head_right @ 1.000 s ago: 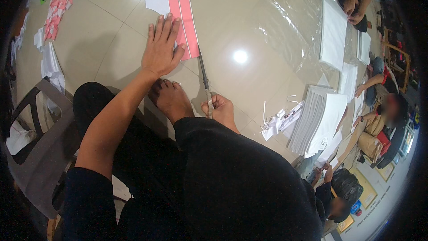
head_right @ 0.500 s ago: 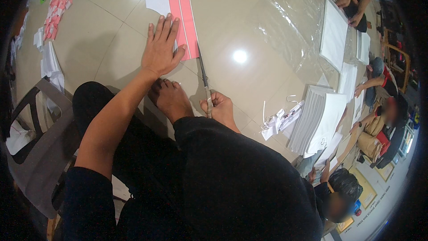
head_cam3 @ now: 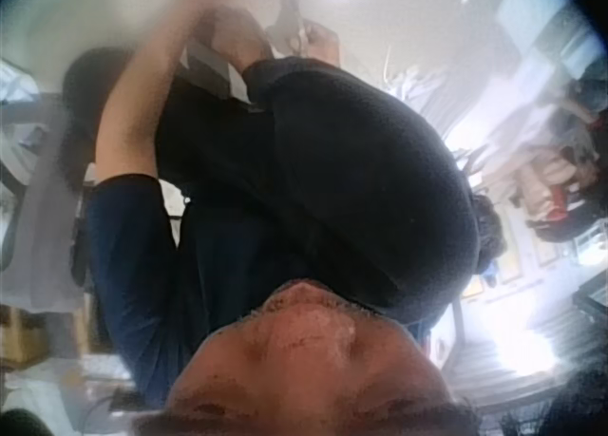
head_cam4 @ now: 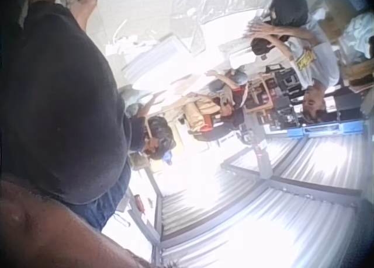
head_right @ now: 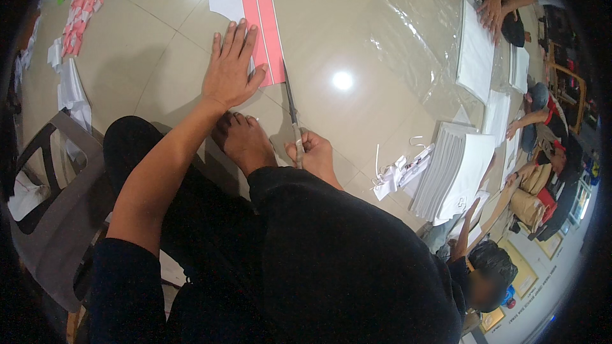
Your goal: The person sits on the floor and uses scissors to cut a piece of pink and white fabric into strips. The person holds the fabric with one hand and cuts along the lines with the other hand.
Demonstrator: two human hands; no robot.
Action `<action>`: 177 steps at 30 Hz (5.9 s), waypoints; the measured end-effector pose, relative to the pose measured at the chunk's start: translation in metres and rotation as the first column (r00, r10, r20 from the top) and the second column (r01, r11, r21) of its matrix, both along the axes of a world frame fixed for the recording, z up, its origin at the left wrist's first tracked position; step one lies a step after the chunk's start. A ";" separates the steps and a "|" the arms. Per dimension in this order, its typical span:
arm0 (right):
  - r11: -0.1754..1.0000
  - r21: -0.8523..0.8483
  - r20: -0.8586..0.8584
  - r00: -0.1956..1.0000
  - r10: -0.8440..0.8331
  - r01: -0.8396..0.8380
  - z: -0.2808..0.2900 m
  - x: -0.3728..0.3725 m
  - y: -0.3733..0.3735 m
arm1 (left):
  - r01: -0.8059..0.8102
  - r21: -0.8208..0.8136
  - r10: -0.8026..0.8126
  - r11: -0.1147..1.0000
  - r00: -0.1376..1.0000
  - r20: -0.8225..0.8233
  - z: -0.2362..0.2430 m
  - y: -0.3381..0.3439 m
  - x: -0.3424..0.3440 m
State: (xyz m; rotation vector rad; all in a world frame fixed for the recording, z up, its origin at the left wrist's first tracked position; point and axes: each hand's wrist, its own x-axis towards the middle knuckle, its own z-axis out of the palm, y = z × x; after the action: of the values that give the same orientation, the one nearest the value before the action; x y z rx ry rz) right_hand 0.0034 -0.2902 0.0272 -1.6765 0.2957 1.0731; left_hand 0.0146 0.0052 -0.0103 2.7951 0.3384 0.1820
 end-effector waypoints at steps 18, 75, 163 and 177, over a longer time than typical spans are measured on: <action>1.000 -0.004 -0.040 0.999 0.009 -0.009 0.005 0.011 0.006 | -0.004 0.000 0.004 1.000 1.000 -0.006 0.002 0.001 0.000; 1.000 0.015 -0.010 1.000 0.014 -0.013 0.001 0.034 0.038 | 0.009 -0.037 -0.010 0.999 1.000 -0.015 0.001 0.002 -0.002; 0.999 0.001 0.005 0.999 0.032 -0.032 0.002 0.055 0.070 | -0.046 -0.140 0.048 0.989 0.999 0.012 0.003 0.007 -0.005; 0.999 0.002 0.009 0.999 0.032 -0.032 0.003 0.060 0.078 | -0.085 -0.123 0.083 0.989 0.996 -0.028 0.003 0.007 -0.005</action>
State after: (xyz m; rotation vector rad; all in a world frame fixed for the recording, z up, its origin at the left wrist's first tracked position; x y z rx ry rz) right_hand 0.0639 -0.2118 0.0302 -1.6888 0.2623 1.0891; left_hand 0.0099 0.0125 -0.0069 2.6639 0.4575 0.1439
